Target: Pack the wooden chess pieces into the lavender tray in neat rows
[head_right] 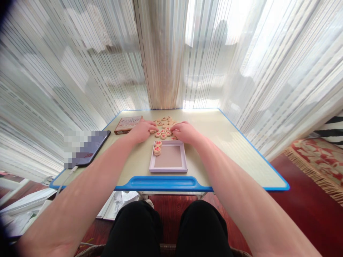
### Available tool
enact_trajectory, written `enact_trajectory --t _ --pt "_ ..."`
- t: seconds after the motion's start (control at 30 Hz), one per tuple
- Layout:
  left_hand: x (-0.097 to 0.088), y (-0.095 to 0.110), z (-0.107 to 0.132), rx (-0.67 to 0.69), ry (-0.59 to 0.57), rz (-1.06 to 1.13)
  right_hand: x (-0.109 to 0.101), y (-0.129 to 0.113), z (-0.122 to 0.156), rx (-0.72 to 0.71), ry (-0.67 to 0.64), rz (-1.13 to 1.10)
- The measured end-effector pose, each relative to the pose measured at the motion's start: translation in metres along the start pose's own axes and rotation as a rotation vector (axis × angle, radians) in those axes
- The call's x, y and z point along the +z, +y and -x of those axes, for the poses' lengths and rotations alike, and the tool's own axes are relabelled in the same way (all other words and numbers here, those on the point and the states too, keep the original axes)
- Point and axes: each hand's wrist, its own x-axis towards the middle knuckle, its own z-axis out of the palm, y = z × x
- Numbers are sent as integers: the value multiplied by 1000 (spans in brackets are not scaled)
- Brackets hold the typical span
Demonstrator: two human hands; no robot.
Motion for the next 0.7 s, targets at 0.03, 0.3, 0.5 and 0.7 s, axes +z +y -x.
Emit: enact_trajectory --t 0.03,0.3,0.5,0.7 --pt "-3 1 1 -9 -5 -14 -1 -1 1 14 4 4" --pt "-7 -2 4 26 -41 -79 -2 -5 3 18 -15 -104" --pt "-7 1 2 60 27 -44 -3 -5 2 18 -72 -52" --pt "-10 10 3 -13 65 39 2 2 -3 78 54 66"
